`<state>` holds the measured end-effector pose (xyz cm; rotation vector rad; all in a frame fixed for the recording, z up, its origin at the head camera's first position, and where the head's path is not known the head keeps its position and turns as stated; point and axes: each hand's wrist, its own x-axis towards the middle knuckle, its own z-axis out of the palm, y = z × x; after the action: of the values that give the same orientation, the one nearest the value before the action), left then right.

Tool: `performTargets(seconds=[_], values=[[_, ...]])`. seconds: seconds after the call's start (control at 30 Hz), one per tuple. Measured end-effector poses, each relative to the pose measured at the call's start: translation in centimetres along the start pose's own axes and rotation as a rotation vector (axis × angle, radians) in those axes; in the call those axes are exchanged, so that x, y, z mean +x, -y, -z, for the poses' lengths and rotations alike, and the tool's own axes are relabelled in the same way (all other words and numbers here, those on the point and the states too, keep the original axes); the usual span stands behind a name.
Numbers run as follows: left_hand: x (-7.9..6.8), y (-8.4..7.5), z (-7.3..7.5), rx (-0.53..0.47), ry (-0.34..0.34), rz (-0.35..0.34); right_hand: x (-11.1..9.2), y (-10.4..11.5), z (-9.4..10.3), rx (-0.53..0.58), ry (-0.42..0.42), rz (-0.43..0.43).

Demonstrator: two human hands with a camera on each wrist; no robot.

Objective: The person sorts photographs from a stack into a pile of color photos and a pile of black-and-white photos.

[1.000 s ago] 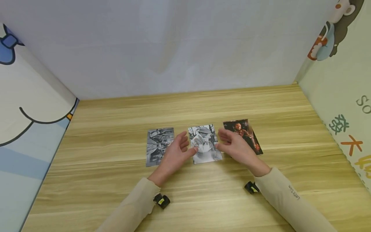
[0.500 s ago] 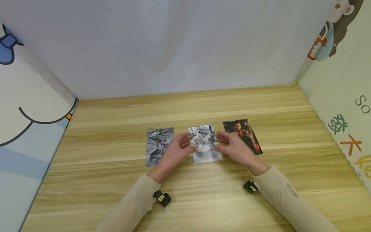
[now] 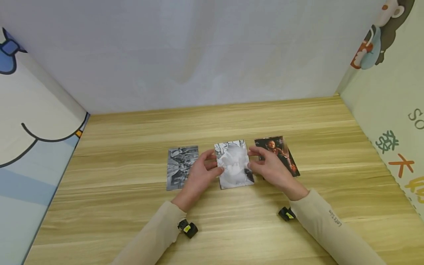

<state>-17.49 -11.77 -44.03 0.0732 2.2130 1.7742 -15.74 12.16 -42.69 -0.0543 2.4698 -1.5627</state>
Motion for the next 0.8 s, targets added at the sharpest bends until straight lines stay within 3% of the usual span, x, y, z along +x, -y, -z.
performTargets(seconds=[0.23,0.57,0.8], values=[[0.1,0.5,-0.1,0.065,-0.052,-0.101,-0.1,-0.4,-0.4,0.023,-0.023,0.048],[-0.1,0.5,0.2,-0.07,-0.08,-0.174,-0.2,0.1,-0.9,0.068,-0.103,0.089],[-0.6,0.2,0.5,-0.052,-0.091,-0.185,-0.4,0.6,-1.0,0.082,-0.125,0.112]])
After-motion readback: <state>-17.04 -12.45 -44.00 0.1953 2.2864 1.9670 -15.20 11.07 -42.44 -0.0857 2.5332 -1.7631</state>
